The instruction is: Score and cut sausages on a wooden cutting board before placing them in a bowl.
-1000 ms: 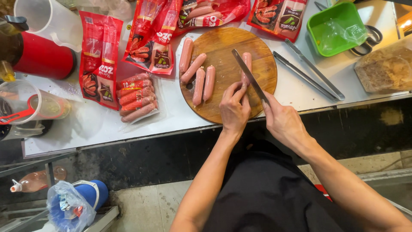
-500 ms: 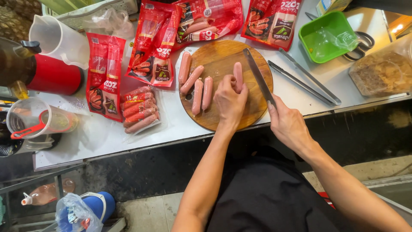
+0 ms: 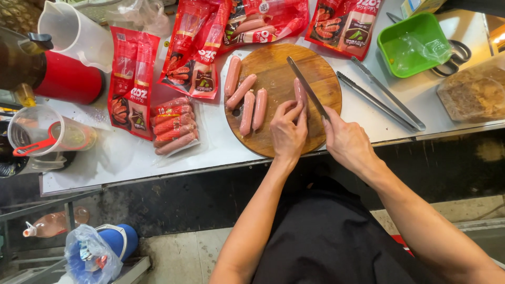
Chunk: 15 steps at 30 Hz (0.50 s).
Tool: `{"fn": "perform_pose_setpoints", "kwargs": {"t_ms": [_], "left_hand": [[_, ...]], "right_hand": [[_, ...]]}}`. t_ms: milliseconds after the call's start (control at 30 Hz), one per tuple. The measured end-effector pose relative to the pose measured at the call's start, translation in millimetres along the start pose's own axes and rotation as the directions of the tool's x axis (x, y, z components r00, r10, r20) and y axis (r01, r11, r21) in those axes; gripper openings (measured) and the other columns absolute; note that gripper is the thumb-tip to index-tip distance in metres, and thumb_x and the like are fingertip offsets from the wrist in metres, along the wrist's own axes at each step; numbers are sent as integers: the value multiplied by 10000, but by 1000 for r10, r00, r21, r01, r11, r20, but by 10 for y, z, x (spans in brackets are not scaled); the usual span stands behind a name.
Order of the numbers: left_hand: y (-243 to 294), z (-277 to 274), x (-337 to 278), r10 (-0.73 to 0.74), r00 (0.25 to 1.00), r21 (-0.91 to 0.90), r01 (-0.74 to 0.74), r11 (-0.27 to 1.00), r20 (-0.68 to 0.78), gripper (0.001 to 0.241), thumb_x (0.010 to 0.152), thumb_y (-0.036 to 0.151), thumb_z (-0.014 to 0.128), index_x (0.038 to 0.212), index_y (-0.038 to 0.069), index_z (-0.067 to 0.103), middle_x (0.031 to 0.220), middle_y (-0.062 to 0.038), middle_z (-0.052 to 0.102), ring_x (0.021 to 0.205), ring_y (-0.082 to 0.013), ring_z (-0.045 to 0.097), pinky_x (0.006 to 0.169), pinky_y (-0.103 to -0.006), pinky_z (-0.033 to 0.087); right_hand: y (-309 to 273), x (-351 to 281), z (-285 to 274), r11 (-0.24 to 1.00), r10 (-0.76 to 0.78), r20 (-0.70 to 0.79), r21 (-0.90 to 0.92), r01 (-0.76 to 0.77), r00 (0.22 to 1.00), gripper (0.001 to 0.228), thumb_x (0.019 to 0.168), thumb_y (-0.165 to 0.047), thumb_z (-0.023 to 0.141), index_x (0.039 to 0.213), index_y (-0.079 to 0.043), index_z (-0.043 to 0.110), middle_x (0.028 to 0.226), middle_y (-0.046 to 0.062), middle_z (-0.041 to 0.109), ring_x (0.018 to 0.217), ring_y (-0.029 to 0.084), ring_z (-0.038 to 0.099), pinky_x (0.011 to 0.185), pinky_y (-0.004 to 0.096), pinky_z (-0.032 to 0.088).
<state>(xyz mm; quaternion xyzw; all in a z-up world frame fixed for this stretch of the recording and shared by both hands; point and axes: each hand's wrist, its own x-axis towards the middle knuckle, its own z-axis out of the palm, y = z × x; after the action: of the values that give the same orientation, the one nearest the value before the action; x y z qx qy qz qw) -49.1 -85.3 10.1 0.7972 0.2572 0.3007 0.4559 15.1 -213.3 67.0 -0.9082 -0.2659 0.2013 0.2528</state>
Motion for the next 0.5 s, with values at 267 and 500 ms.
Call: {"fn": "perform_pose_setpoints", "kwargs": {"t_ms": [267, 500], "left_hand": [[84, -44, -62, 4, 1000, 1, -4, 1000, -25, 201, 935, 63, 688, 1114, 9, 762, 1119, -160, 726, 986, -340, 723, 871, -399, 573], [50, -60, -144, 43, 999, -17, -43, 999, -14, 240, 911, 28, 668, 1137, -12, 739, 1171, -178, 723, 1053, -357, 714, 922, -405, 569]], "right_hand": [[-22, -38, -16, 997, -81, -34, 1, 81, 996, 384, 1030, -198, 506, 1409, -135, 520, 682, 318, 641, 642, 535, 637, 612, 612, 504], [-32, -73, 11, 998, -63, -7, -11, 63, 998, 380, 1036, -196, 513, 1410, -133, 512, 651, 312, 630, 619, 524, 636, 589, 597, 505]]}}
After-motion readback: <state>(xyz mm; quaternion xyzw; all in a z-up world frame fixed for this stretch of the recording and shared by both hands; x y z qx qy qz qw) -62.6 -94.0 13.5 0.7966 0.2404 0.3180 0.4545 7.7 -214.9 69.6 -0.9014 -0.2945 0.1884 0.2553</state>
